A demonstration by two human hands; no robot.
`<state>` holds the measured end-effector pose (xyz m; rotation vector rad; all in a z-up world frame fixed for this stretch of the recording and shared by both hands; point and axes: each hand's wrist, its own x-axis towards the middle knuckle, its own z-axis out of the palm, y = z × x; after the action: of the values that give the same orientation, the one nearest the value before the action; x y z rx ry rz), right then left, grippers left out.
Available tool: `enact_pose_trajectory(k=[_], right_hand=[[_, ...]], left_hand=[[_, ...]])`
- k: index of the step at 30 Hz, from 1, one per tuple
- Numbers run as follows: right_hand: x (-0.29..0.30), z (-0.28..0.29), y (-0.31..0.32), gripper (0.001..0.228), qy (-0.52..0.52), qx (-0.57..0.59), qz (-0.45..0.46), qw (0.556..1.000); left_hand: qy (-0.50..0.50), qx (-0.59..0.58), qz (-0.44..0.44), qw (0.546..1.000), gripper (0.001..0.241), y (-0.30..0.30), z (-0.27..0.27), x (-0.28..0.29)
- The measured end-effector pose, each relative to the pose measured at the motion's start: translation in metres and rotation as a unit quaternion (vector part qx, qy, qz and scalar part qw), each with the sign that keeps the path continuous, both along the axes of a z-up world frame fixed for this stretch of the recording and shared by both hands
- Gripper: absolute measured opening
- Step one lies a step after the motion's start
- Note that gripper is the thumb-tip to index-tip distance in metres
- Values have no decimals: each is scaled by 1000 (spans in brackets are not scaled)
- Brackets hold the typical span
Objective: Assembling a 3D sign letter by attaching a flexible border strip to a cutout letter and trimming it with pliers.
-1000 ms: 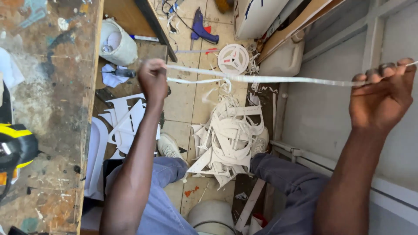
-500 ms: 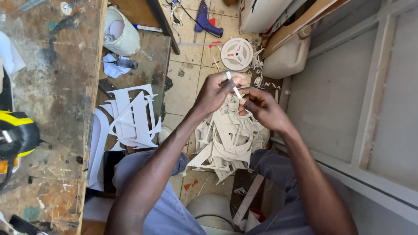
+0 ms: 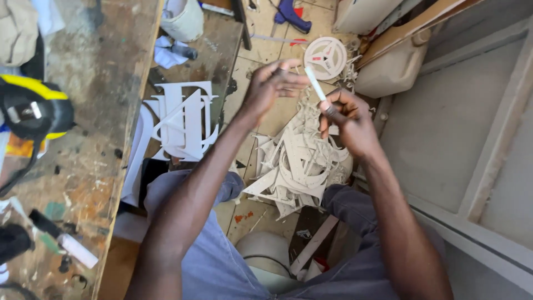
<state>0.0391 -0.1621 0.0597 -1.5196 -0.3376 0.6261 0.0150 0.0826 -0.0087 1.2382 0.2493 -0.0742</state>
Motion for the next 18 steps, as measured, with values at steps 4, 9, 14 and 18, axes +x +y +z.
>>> enact_pose_trajectory(k=[4,9,14,18], right_hand=[[7,-6,3,12,1,25,19,1000],[2,-11,19,14,1,-28,10,1000],[-3,-23,35,15,-6,-52,14,999],[2,-42,40,15,-3,-64,22,998]], left_hand=[[56,173,37,983,42,59,-110,-39],[341,598,95,719,75,88,-193,-135],[343,636,266,638,82,129,-227,-171],[390,599,277,642,87,142,-199,-168]])
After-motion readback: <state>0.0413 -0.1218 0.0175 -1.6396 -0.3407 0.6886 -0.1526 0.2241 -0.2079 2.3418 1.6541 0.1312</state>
